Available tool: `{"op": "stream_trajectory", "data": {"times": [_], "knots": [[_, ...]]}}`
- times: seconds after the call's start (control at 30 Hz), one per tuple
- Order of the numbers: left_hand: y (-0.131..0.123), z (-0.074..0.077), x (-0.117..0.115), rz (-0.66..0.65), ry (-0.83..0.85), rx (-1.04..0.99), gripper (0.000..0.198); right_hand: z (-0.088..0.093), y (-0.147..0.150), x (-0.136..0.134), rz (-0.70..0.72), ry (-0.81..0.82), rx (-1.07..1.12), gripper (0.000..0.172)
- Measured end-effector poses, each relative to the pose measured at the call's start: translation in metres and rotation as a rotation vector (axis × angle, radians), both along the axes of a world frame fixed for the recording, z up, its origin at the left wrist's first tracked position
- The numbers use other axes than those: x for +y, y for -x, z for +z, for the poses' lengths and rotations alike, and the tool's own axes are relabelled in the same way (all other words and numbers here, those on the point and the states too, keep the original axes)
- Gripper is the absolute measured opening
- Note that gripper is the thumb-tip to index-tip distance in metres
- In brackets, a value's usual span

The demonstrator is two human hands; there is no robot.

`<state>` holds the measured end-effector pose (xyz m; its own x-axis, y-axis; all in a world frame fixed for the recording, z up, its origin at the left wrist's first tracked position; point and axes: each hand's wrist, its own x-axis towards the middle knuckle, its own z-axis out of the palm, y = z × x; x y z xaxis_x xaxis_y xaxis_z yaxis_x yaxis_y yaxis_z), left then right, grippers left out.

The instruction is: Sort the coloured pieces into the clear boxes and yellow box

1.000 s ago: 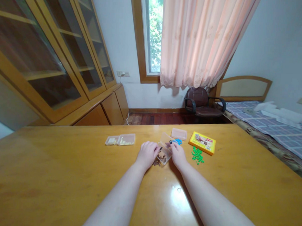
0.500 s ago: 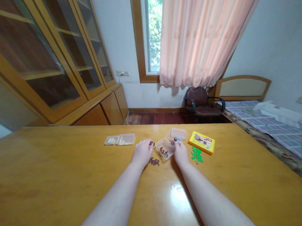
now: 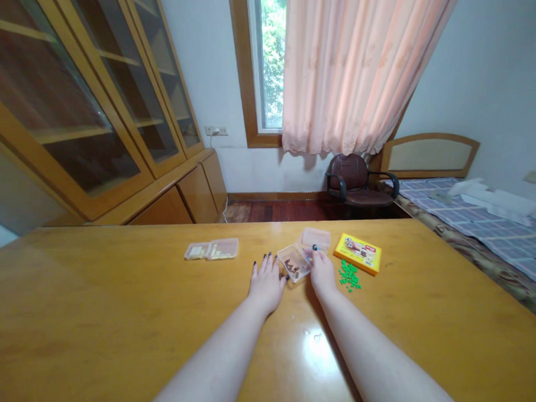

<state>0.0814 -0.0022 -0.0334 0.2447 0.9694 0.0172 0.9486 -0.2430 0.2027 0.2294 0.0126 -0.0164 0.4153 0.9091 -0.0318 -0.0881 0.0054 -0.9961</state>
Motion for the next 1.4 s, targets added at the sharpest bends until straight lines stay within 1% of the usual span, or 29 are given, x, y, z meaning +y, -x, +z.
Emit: {"op": "stream_trajectory", "data": {"times": [0.07,0.13,0.23,0.3,0.4,0.47,0.53,0.67,0.83,1.0,1.13,1.23,1.33,1.4], "knots": [[0.004,0.001,0.008,-0.030,-0.018,-0.055,0.053,0.001,0.001,-0.001,-0.003,-0.004,-0.016,0.041],[0.010,0.003,0.013,-0.029,-0.030,-0.133,0.052,0.003,0.000,-0.002,-0.015,-0.002,-0.045,0.040],[0.023,0.012,0.018,0.040,-0.059,-0.280,0.044,0.004,-0.004,-0.002,-0.024,0.005,-0.067,0.040],[0.034,0.021,0.021,0.075,-0.077,-0.334,0.036,0.005,-0.006,-0.001,-0.023,0.016,-0.054,0.040],[0.048,0.033,0.025,0.074,-0.035,-0.292,0.028,0.005,-0.009,0.001,-0.020,0.033,-0.015,0.041],[0.054,0.037,0.025,0.041,-0.008,-0.236,0.023,0.004,-0.010,0.002,-0.013,0.036,-0.002,0.040],[0.056,0.037,0.024,-0.011,0.019,-0.205,0.020,0.002,-0.010,0.003,-0.011,0.027,-0.005,0.039],[0.059,0.035,0.022,-0.090,0.079,-0.209,0.015,0.001,-0.009,0.003,-0.014,0.023,-0.024,0.038],[0.062,0.035,0.024,-0.123,0.097,-0.203,0.011,0.001,-0.007,0.002,-0.011,0.031,-0.026,0.037],[0.061,0.036,0.024,-0.092,0.102,-0.160,0.010,-0.002,-0.007,0.003,-0.006,0.018,-0.021,0.041],[0.060,0.031,0.024,-0.036,0.083,-0.144,0.014,-0.003,-0.007,0.003,0.008,0.006,-0.028,0.041],[0.059,0.029,0.025,-0.018,0.078,-0.123,0.016,-0.003,-0.006,0.003,0.016,0.006,-0.057,0.041],[0.056,0.032,0.025,-0.002,0.062,-0.145,0.015,-0.006,-0.005,0.003,0.028,0.011,-0.079,0.043],[0.053,0.037,0.024,-0.002,0.008,-0.210,0.015,-0.007,-0.004,0.003,0.051,-0.009,-0.100,0.044]]}}
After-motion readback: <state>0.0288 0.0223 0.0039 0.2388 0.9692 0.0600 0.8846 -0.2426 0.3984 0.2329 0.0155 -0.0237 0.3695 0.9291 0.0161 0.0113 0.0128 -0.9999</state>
